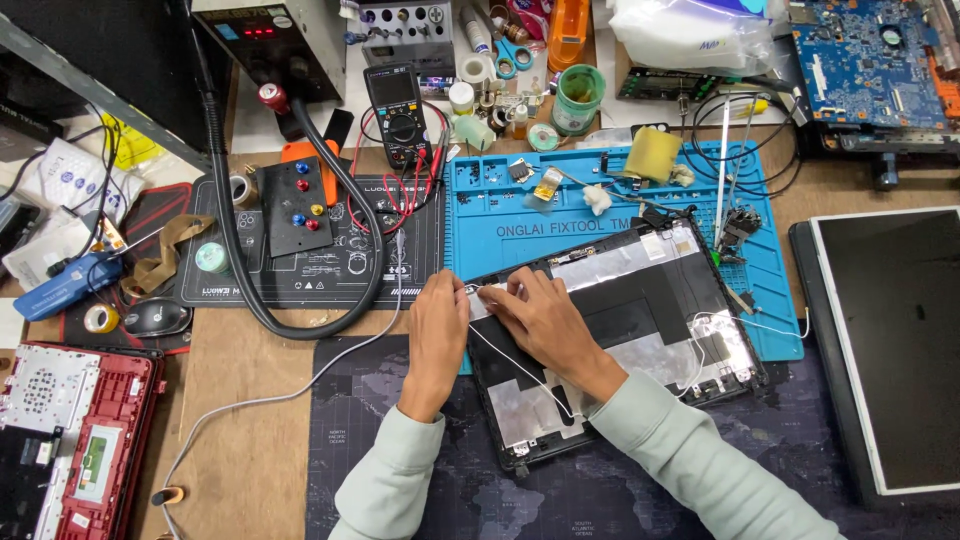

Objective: Cleaning a laptop motherboard and routing internal antenna cables into the screen housing.

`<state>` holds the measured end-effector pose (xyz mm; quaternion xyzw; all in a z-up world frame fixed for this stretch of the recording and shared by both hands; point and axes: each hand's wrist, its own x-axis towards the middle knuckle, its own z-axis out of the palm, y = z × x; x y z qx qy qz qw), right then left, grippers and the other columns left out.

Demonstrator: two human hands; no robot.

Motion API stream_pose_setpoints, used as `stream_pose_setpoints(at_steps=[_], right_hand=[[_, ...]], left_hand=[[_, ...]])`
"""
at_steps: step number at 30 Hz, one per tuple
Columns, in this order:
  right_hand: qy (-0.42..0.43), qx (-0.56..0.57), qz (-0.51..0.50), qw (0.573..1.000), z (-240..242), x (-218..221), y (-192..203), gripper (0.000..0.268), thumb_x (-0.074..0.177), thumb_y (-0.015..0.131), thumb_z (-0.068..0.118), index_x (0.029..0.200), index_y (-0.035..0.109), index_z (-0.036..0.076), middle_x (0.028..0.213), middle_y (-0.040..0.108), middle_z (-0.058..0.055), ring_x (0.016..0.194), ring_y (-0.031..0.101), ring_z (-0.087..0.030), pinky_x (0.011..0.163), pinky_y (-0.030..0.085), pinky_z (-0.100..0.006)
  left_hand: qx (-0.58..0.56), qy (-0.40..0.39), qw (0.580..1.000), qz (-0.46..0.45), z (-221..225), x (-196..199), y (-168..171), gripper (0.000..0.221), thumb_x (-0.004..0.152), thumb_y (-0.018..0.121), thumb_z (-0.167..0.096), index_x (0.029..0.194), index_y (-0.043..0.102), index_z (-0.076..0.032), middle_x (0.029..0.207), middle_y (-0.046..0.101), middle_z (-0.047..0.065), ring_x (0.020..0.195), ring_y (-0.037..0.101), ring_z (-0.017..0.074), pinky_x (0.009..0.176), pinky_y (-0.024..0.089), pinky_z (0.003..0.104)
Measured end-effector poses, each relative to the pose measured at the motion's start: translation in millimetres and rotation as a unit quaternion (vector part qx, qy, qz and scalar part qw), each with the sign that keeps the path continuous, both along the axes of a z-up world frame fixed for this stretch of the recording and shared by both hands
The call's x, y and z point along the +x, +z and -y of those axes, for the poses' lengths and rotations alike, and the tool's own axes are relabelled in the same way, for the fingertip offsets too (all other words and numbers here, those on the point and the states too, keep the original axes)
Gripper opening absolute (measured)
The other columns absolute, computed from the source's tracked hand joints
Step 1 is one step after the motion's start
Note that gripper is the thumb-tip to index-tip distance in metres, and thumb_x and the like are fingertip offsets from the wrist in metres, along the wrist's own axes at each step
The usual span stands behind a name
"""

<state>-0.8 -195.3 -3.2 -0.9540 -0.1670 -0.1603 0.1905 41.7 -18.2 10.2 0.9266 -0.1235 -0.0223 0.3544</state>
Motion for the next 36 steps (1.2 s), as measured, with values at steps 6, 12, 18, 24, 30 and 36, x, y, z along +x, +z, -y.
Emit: stream_pose_setpoints(at_steps=[6, 12, 18, 24, 30, 36], right_hand=[[-0.005, -0.012, 0.0, 1.0, -0.7, -0.4, 0.8, 0.022, 0.103, 0.058, 0.033, 0.122, 0.066, 0.027, 0.093, 0.045, 0.003, 0.081, 0.054, -0.018, 0.07, 0.043, -0.032], [-0.002, -0.017, -0.02, 1.0, -2.6, 1.0, 3.4, 0.03, 0.103, 0.055, 0.032, 0.132, 0.062, 0.033, 0.094, 0.044, 0.002, 0.08, 0.054, -0.018, 0.071, 0.044, -0.033], [-0.008, -0.009, -0.056, 0.998, -2.4, 7.0, -2.8, 0.04, 0.102, 0.056, 0.034, 0.142, 0.055, 0.039, 0.092, 0.041, 0.003, 0.078, 0.054, -0.02, 0.07, 0.046, -0.035], [0.017, 0.025, -0.221, 0.975, 2.9, 20.4, 18.0, 0.032, 0.101, 0.058, 0.035, 0.133, 0.057, 0.037, 0.093, 0.045, 0.0, 0.083, 0.061, -0.028, 0.077, 0.05, -0.046], [0.021, 0.024, -0.298, 0.954, -2.3, 25.8, 49.7, 0.03, 0.101, 0.057, 0.033, 0.13, 0.057, 0.036, 0.091, 0.046, -0.002, 0.078, 0.064, -0.032, 0.079, 0.051, -0.052], [0.03, 0.049, -0.318, 0.946, 1.3, 26.6, 61.0, 0.026, 0.1, 0.058, 0.037, 0.127, 0.057, 0.035, 0.095, 0.051, -0.006, 0.085, 0.069, -0.039, 0.082, 0.054, -0.053]], left_hand=[[-0.023, 0.021, 0.999, -0.01, -2.3, -3.2, -19.2, 0.007, 0.096, 0.06, -0.006, 0.089, 0.06, -0.007, 0.078, 0.059, 0.012, 0.074, 0.069, 0.035, 0.062, 0.055, 0.041], [-0.062, 0.035, 0.997, -0.044, -7.8, -13.6, -18.0, 0.022, 0.092, 0.059, -0.004, 0.112, 0.071, -0.004, 0.087, 0.064, 0.014, 0.081, 0.07, 0.0366, 0.07, 0.057, 0.042], [-0.078, 0.043, 0.994, -0.057, -6.6, -18.2, 0.6, 0.03, 0.094, 0.055, -0.002, 0.121, 0.068, -0.004, 0.09, 0.066, 0.018, 0.084, 0.071, 0.0395, 0.073, 0.057, 0.046], [-0.094, 0.062, 0.992, -0.063, -10.3, -29.4, 2.7, 0.023, 0.1, 0.048, -0.001, 0.119, 0.061, -0.001, 0.082, 0.062, 0.012, 0.069, 0.066, 0.0254, 0.063, 0.054, 0.038], [-0.092, 0.071, 0.992, -0.057, -5.7, -37.0, 5.4, 0.017, 0.102, 0.049, -0.002, 0.113, 0.062, 0.0, 0.082, 0.062, 0.012, 0.066, 0.066, 0.0245, 0.059, 0.054, 0.038], [-0.109, 0.07, 0.991, -0.044, -4.2, -31.7, 1.9, 0.021, 0.101, 0.048, -0.001, 0.116, 0.062, -0.002, 0.089, 0.061, 0.011, 0.066, 0.064, 0.0233, 0.059, 0.053, 0.038]])
